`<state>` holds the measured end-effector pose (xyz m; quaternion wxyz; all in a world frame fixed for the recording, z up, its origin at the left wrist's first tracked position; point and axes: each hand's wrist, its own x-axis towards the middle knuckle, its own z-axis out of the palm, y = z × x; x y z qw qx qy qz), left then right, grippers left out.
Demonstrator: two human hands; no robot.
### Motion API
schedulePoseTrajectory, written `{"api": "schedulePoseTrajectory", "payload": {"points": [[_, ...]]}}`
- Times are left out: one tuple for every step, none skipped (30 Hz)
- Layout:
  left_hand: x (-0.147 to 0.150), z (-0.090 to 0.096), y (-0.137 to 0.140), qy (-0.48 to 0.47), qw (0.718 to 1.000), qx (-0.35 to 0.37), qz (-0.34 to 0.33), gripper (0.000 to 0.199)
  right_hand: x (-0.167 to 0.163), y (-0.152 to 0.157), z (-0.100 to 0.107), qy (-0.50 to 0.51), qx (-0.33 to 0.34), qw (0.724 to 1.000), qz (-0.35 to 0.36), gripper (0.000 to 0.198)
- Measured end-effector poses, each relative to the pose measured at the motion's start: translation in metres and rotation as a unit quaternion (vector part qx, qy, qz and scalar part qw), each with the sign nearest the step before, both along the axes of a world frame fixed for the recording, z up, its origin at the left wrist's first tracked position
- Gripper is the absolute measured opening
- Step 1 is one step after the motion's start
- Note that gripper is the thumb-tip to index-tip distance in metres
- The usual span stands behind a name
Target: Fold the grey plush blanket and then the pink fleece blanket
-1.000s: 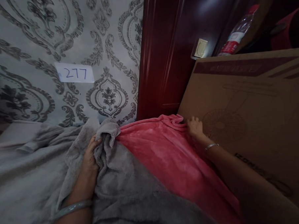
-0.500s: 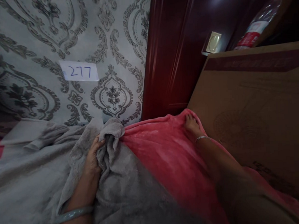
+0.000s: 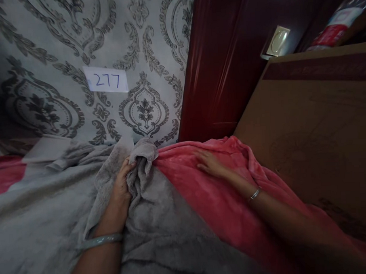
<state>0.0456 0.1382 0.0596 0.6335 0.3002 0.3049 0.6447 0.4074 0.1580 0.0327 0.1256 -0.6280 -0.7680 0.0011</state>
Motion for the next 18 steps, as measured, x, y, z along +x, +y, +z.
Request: {"api": "schedulePoseTrajectory", "payload": {"points": [[0.0, 0.0, -0.001, 0.003, 1.0, 0.006, -0.005, 0.046, -0.005, 0.003, -0.006, -0.005, -0.028, 0.999, 0.015, 0.056], [0.0, 0.0, -0.001, 0.006, 1.0, 0.012, -0.007, 0.046, -0.007, 0.006, -0.01, -0.008, -0.054, 0.998, 0.006, 0.056], [-0.001, 0.0, -0.002, 0.009, 1.0, 0.018, -0.007, 0.046, -0.005, 0.01, -0.012, -0.009, -0.071, 0.997, -0.022, 0.055], [-0.001, -0.001, -0.001, 0.01, 1.0, 0.022, -0.005, 0.045, -0.002, 0.013, -0.013, -0.007, -0.076, 0.995, -0.057, 0.055], [-0.002, -0.001, -0.001, 0.011, 1.0, 0.024, -0.007, 0.045, 0.001, 0.016, -0.012, -0.006, -0.07, 0.994, -0.088, 0.055], [-0.002, -0.002, 0.0, 0.011, 1.0, 0.025, -0.008, 0.044, 0.003, 0.019, -0.011, -0.004, -0.057, 0.992, -0.11, 0.054], [-0.002, -0.003, 0.002, 0.011, 1.0, 0.025, -0.009, 0.044, 0.002, 0.023, -0.01, -0.003, -0.043, 0.991, -0.125, 0.054], [-0.003, -0.004, 0.003, 0.009, 1.0, 0.024, -0.007, 0.043, -0.002, 0.026, -0.009, -0.002, -0.029, 0.991, -0.131, 0.054], [-0.003, -0.004, 0.004, 0.008, 1.0, 0.022, -0.005, 0.041, -0.01, 0.03, -0.009, -0.001, -0.014, 0.992, -0.127, 0.054], [-0.003, -0.005, 0.004, 0.008, 1.0, 0.02, -0.002, 0.041, -0.021, 0.034, -0.01, -0.001, -0.002, 0.994, -0.11, 0.054], [-0.003, -0.005, 0.004, 0.006, 1.0, 0.018, 0.0, 0.04, -0.033, 0.038, -0.012, -0.001, 0.004, 0.997, -0.083, 0.053], [-0.003, -0.004, 0.004, 0.003, 1.0, 0.016, 0.002, 0.039, -0.045, 0.042, -0.015, -0.003, 0.003, 0.999, -0.052, 0.053], [-0.003, -0.004, 0.003, 0.0, 1.0, 0.016, 0.002, 0.039, -0.056, 0.046, -0.017, -0.004, -0.002, 1.0, -0.024, 0.051], [-0.003, -0.003, 0.003, -0.004, 1.0, 0.017, 0.003, 0.039, -0.065, 0.05, -0.019, -0.006, -0.01, 1.0, -0.005, 0.05], [-0.003, -0.003, 0.002, -0.007, 1.0, 0.019, 0.003, 0.04, -0.071, 0.054, -0.02, -0.006, -0.019, 1.0, 0.004, 0.048], [-0.004, -0.002, 0.002, -0.009, 1.0, 0.023, 0.002, 0.041, -0.075, 0.057, -0.021, -0.007, -0.026, 1.0, 0.005, 0.048], [-0.004, -0.002, 0.002, -0.008, 1.0, 0.028, 0.0, 0.043, -0.077, 0.058, -0.021, -0.006, -0.032, 0.999, 0.0, 0.048], [-0.004, -0.002, 0.003, -0.003, 0.999, 0.033, -0.005, 0.046, -0.077, 0.059, -0.02, -0.006, -0.038, 0.999, -0.004, 0.049]]}}
